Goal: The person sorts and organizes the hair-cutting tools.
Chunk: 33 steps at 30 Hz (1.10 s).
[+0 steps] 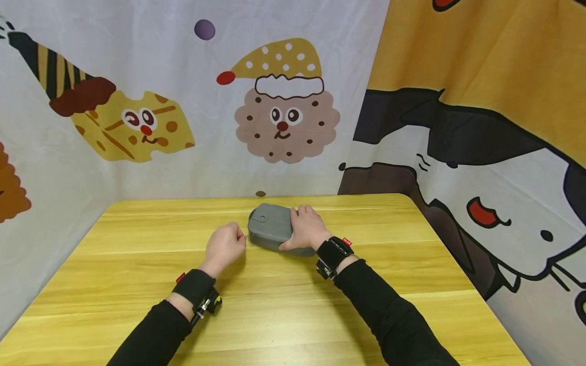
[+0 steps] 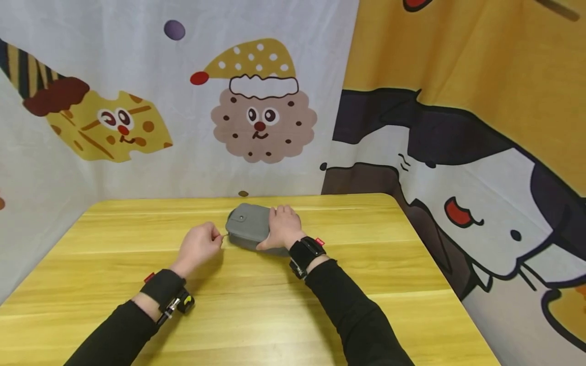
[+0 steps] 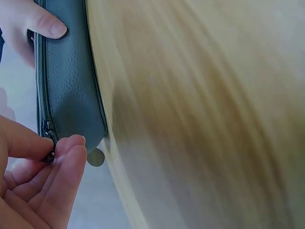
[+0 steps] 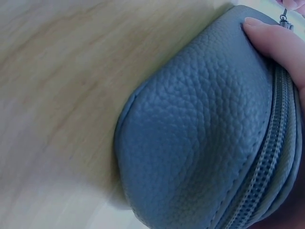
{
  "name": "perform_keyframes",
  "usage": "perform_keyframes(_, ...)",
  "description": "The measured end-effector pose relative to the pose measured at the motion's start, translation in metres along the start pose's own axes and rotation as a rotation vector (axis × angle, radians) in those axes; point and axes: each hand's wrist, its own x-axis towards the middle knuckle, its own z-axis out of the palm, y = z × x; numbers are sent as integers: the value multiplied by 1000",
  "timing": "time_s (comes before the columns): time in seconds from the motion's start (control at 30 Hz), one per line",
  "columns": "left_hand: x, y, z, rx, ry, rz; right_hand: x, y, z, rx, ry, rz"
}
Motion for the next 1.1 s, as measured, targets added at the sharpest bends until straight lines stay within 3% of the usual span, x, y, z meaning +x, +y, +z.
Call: perform_keyframes(1.1,21,-9,-5,137,40,26,-3,1,3,18,42,-15)
